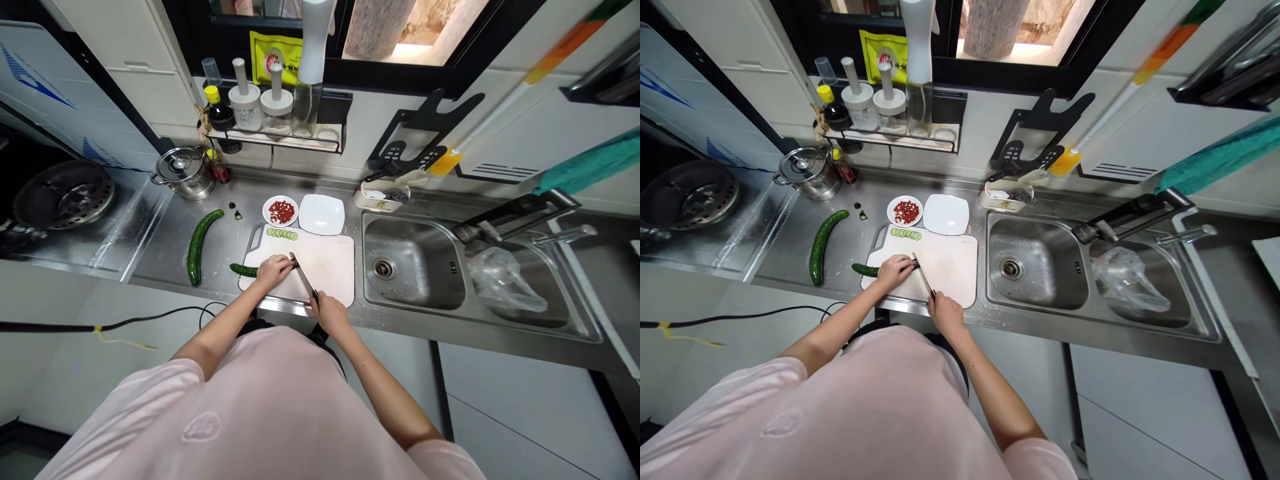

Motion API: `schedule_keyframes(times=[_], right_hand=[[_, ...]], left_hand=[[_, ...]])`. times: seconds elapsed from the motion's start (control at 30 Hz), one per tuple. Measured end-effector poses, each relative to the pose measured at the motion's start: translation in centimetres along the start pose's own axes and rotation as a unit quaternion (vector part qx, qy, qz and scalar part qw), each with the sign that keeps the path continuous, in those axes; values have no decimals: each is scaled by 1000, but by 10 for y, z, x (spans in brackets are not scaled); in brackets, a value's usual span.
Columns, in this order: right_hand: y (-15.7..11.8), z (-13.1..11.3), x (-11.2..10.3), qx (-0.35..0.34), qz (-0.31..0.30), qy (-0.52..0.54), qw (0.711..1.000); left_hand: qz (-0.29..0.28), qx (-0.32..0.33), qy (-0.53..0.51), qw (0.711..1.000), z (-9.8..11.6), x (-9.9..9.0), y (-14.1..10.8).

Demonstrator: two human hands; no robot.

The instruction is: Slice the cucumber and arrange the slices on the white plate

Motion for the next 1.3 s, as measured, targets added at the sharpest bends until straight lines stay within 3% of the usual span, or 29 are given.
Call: schedule_keyframes(times=[0.33,0.73,1.3], right_hand=[[11,-9,-1,-4,24,2,1000],[-9,7,6,8,-2,5,1000],[6,-4,2,-6,-1,4,1000]], left_hand=[[-1,4,7,1000,0,-1,0],[-1,-4,-9,1000,-1,0,0],[-5,0,-7,1000,-1,1,1]])
Point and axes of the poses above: each hand's wrist, its own y-axis towards the middle knuckle, its own x-axis out of the palm, z = x × y, the point moved 9 cm from there along y, towards the middle knuckle, and after that the axes turned 5 degrees about x, right-handed, at the moved point
